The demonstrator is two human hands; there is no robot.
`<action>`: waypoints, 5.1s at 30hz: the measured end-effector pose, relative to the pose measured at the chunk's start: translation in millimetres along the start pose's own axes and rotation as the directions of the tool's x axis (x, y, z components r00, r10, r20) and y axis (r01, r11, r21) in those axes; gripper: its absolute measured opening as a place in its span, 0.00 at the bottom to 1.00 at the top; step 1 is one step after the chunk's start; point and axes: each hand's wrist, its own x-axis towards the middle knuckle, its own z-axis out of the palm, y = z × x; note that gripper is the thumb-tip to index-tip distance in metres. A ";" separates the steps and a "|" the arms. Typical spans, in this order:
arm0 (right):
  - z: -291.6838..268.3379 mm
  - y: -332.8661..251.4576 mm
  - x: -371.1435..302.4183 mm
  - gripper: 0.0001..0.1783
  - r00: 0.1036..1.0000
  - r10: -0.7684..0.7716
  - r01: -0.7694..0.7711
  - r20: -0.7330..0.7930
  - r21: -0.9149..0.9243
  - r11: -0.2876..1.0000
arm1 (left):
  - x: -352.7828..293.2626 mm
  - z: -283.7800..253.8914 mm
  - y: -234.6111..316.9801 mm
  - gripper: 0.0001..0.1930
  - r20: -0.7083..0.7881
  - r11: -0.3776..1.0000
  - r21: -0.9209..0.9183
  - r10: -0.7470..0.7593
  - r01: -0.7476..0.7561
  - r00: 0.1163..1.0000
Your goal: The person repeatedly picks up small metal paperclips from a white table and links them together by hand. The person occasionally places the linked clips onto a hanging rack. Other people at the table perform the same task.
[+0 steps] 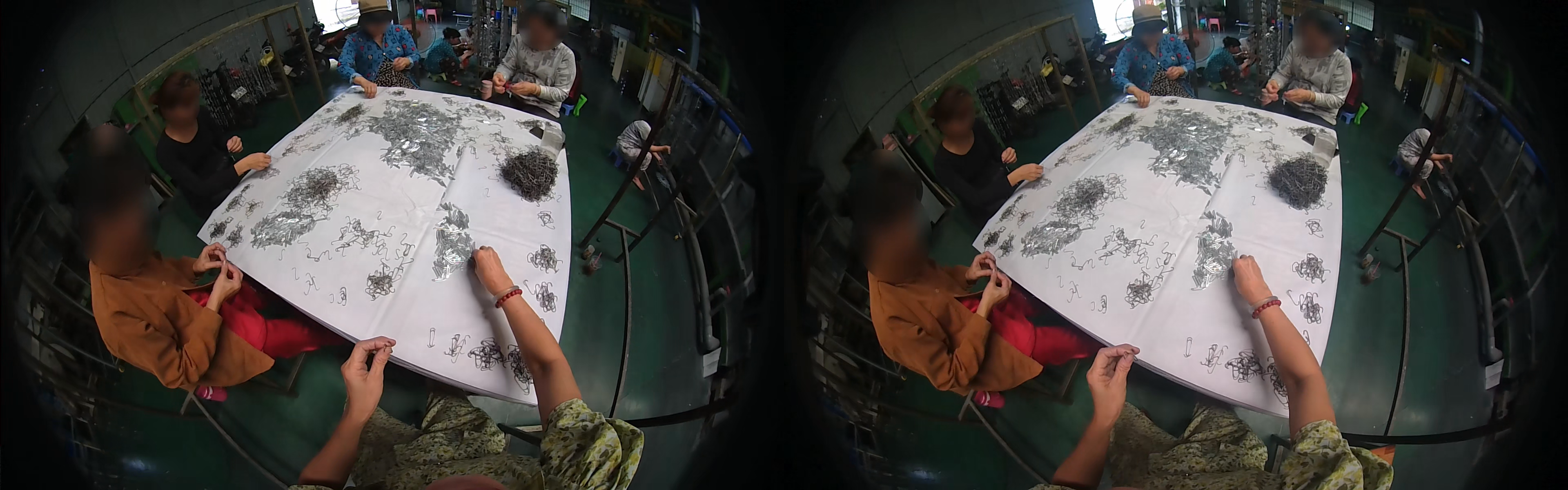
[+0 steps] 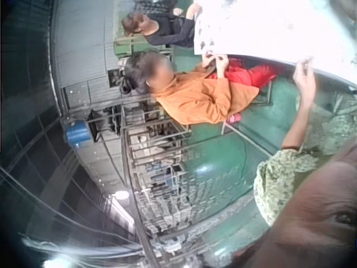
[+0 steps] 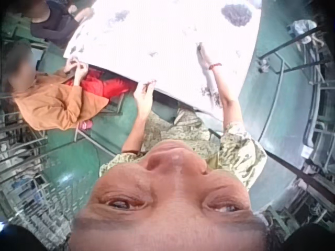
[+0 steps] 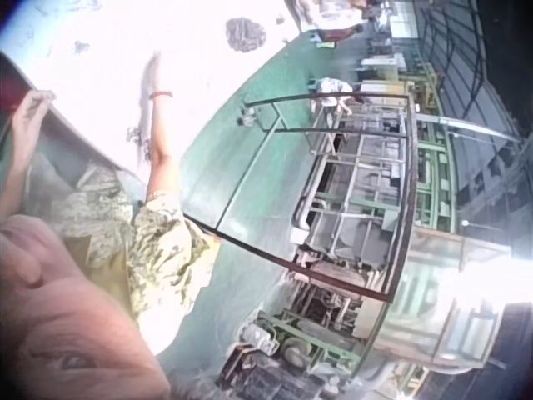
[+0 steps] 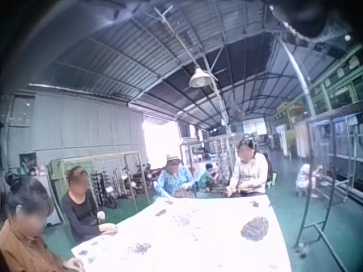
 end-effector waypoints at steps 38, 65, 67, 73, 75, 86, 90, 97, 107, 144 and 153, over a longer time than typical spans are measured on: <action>-100.2 -240.4 -113.5 0.06 0.924 0.111 -0.380 0.366 0.909 0.170 | -26.5 -16.2 -6.3 0.04 0.003 0.970 0.236 0.052 -0.051 0.999; -106.8 -235.0 -131.2 0.06 0.822 0.130 -0.569 0.555 0.808 0.153 | 130.3 -23.7 -119.7 0.06 0.457 0.376 0.811 0.072 -0.448 0.887; -103.9 -232.4 -132.5 0.07 0.812 0.131 -0.583 0.568 0.788 0.196 | 139.1 -24.4 -135.3 0.05 0.563 0.243 0.793 0.055 -0.558 0.825; -89.9 -231.3 -134.7 0.08 0.847 0.080 -0.531 0.525 0.842 0.097 | 162.7 -8.1 -92.3 0.05 0.457 0.426 0.770 0.150 -0.474 0.877; -87.0 -228.3 -133.9 0.08 0.853 0.086 -0.522 0.515 0.846 0.106 | 167.5 2.3 -79.4 0.04 0.399 0.534 0.748 0.114 -0.395 0.910; -95.6 -229.9 -141.0 0.08 0.846 0.062 -0.532 0.529 0.832 0.160 | 165.9 9.6 -108.2 0.09 0.257 0.692 0.721 -0.209 -0.043 0.943; -95.7 -232.2 -142.5 0.08 0.841 0.052 -0.538 0.538 0.826 0.169 | 171.0 8.0 -102.8 0.08 0.316 0.674 0.708 -0.034 -0.211 0.948; -98.4 -238.8 -136.6 0.08 0.829 0.046 -0.556 0.557 0.813 0.172 | 165.8 -8.9 -115.7 0.09 0.278 0.622 0.767 -0.103 -0.156 0.955; -100.1 -240.4 -132.8 0.08 0.804 0.047 -0.590 0.593 0.785 0.189 | 174.1 -22.0 -118.7 0.10 0.302 0.806 0.541 -0.453 0.240 0.839; -99.1 -256.3 -126.1 0.13 0.908 0.130 -0.418 0.398 0.883 0.215 | -8.5 -36.6 27.7 0.05 0.201 0.992 0.123 -0.063 0.038 0.978; -75.9 -169.2 -57.0 0.13 0.972 0.116 -0.227 0.207 0.669 0.708 | -11.3 -42.0 12.9 0.04 0.041 0.989 0.146 -0.032 0.026 0.999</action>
